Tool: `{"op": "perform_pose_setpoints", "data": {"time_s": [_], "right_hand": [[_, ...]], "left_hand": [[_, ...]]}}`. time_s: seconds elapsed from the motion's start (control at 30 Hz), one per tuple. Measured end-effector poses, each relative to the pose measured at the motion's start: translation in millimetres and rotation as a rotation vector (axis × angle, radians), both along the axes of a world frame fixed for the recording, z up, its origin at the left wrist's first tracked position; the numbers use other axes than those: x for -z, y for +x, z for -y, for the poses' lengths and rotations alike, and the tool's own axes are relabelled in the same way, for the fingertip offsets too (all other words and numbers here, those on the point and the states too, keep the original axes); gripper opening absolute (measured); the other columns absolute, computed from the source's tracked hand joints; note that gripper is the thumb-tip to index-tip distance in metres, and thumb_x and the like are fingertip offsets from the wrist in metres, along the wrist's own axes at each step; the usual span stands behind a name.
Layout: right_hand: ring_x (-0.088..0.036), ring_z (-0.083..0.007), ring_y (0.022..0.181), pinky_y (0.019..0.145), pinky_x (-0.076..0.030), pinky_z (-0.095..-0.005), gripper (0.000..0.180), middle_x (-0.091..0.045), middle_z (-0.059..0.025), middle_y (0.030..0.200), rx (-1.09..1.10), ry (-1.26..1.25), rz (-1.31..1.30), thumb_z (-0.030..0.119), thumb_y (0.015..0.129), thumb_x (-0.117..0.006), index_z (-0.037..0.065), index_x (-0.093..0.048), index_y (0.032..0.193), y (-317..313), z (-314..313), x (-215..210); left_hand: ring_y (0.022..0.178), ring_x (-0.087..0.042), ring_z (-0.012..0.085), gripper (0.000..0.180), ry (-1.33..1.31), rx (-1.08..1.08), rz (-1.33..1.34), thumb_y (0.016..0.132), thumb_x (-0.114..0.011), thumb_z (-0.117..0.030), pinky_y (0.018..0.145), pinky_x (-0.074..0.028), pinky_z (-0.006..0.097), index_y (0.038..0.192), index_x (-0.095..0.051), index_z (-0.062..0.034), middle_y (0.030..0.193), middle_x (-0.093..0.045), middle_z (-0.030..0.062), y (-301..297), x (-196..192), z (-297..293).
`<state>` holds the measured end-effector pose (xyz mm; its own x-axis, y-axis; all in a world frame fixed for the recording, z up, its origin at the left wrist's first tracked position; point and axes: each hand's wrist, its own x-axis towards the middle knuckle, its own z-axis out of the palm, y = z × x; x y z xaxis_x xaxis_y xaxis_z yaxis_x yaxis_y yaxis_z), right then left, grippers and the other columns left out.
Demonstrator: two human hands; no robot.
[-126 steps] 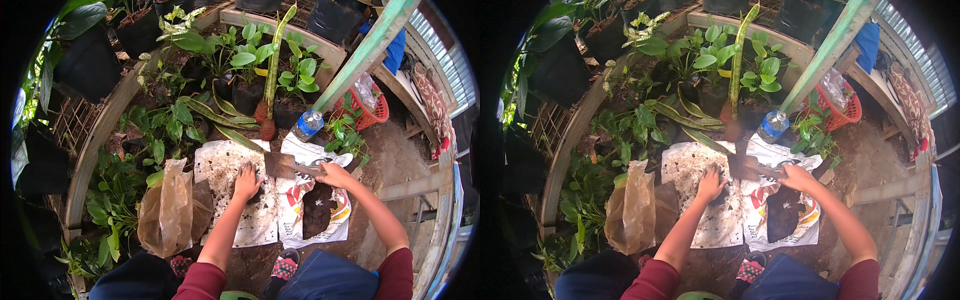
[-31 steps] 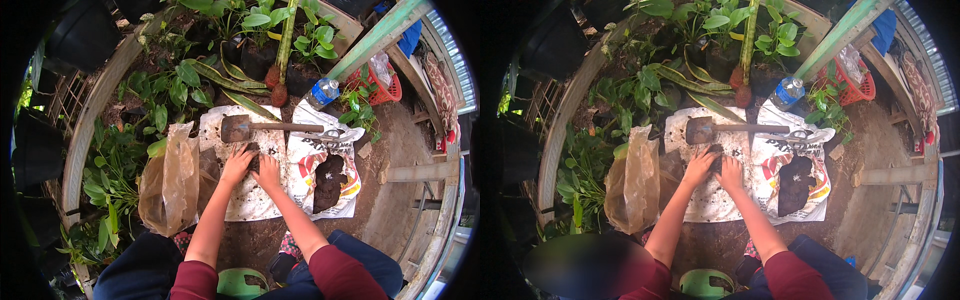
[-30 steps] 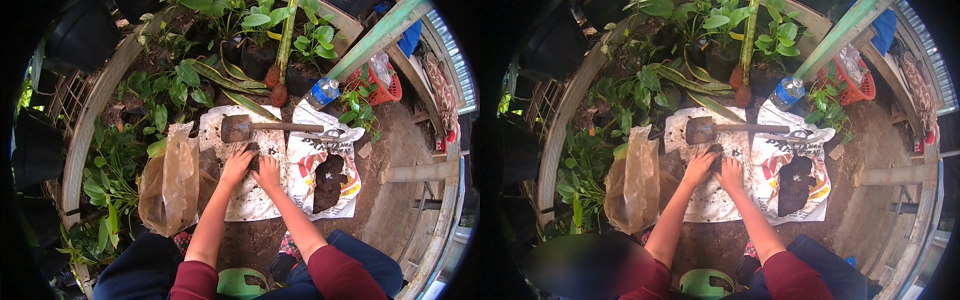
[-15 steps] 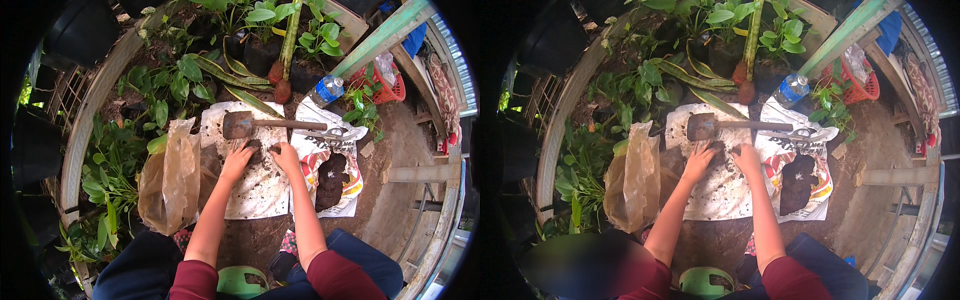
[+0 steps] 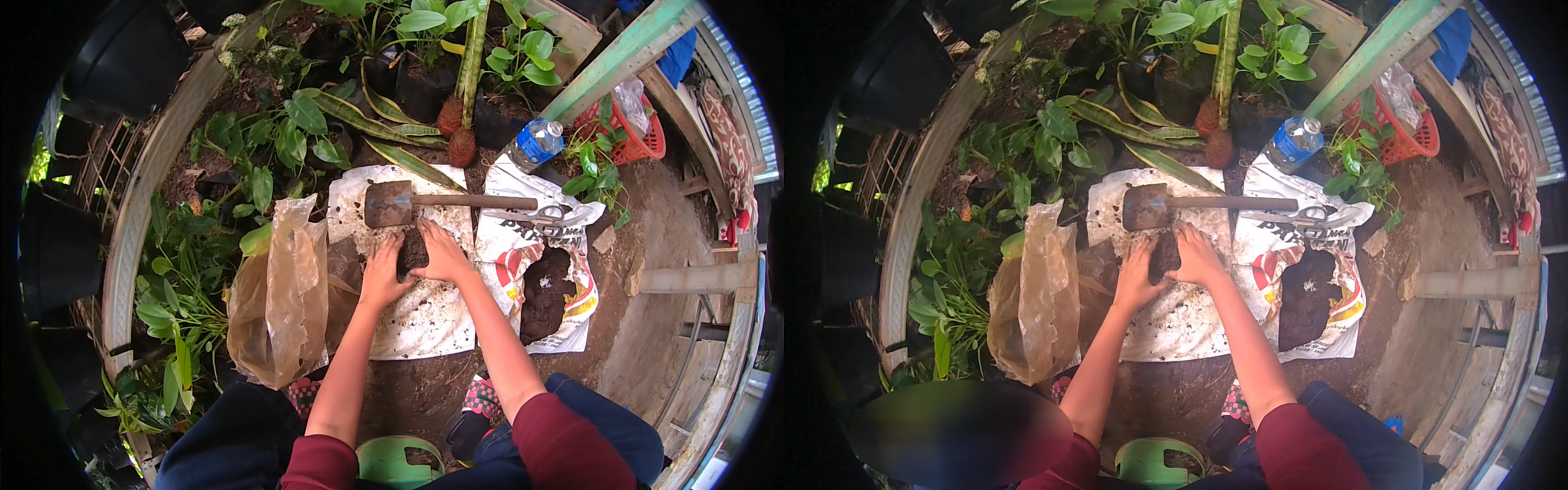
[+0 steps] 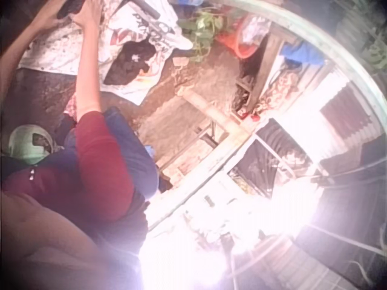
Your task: The person scoops dark soil from a white sack onto a white sack spread on the floor using a small hoe. They repeatedly break up clumps and mix the soil with the hoe and by hand. A plastic water bottle is briefly handled but not used to water the soil.
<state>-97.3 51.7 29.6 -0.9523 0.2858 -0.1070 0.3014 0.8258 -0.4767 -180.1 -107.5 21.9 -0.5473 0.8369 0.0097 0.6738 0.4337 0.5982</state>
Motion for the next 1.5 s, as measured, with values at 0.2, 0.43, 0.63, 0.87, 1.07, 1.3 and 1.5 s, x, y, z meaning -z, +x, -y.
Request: {"op": "perform_pose_setpoints", "data": {"time_s": [0.2,0.43,0.63,0.87,1.07,1.3,1.5], "right_hand": [[-0.043,-0.0362,0.117,0.101,-0.039,-0.0395,0.062,-0.046,-0.024,0.123,-0.158,0.022,-0.012,0.017,0.061,-0.079,-0.01,-0.053,0.11,5,-1,16],[-0.05,-0.0339,0.106,0.093,-0.042,-0.0398,0.042,-0.055,-0.0207,0.108,0.059,0.074,-0.016,0.013,0.066,-0.076,-0.005,-0.057,0.099,15,16,19],[-0.055,-0.0316,0.099,0.086,-0.046,-0.0397,0.029,-0.063,-0.0169,0.094,0.262,0.039,0.002,0.016,0.069,-0.076,0.004,-0.066,0.093,15,14,0],[-0.054,-0.0309,0.102,0.089,-0.045,-0.0396,0.028,-0.06,-0.0171,0.104,0.414,0.06,0.023,0.013,0.07,-0.069,0.001,-0.066,0.094,25,-13,-3],[-0.05,-0.0321,0.11,0.096,-0.039,-0.0426,0.033,-0.056,-0.0183,0.114,0.235,0.273,-0.09,0.011,0.071,-0.065,-0.005,-0.062,0.099,25,-8,16],[-0.052,-0.0288,0.093,0.082,-0.042,-0.0399,0.027,-0.053,-0.0114,0.094,0.194,0.375,-0.22,0.018,0.07,-0.069,0.002,-0.057,0.088,53,25,50],[-0.053,-0.0327,0.082,0.077,-0.045,-0.0397,0.024,-0.053,-0.0121,0.083,0.089,0.282,-0.244,0.016,0.072,-0.071,0.001,-0.054,0.079,42,-5,46]], "left_hand": [[0.136,-0.033,0.024,0.074,0.026,0.196,-0.076,0.073,-0.071,-0.021,0.115,-0.018,0.045,0.137,-0.036,-0.0045,0.14,-0.042,0.013,1,2,-16],[0.131,-0.039,0.0237,0.063,0.013,0.245,-0.197,0.079,-0.067,-0.022,0.113,-0.024,0.042,0.133,-0.042,-0.0028,0.135,-0.047,0.0115,-2,15,-17],[0.128,-0.043,0.0239,0.057,0.058,0.168,-0.151,0.079,-0.068,-0.023,0.112,-0.027,0.043,0.129,-0.048,-0.0045,0.132,-0.052,0.0111,-6,22,-13],[0.126,-0.046,0.0231,0.054,0.039,0.159,-0.219,0.08,-0.067,-0.023,0.112,-0.028,0.043,0.128,-0.049,-0.0065,0.128,-0.054,0.0099,-7,24,-14],[0.125,-0.046,0.0217,0.053,0.047,0.149,-0.203,0.083,-0.065,-0.025,0.112,-0.028,0.042,0.13,-0.048,-0.0062,0.129,-0.054,0.0099,-3,23,-19],[0.125,-0.047,0.0222,0.053,0.056,0.121,-0.2,0.082,-0.066,-0.024,0.111,-0.029,0.042,0.129,-0.048,-0.0055,0.128,-0.055,0.0094,-3,22,-14],[0.128,-0.044,0.0224,0.053,0.048,0.107,-0.157,0.082,-0.067,-0.024,0.112,-0.028,0.043,0.128,-0.049,-0.005,0.13,-0.053,0.0091,-1,22,-14]]}}
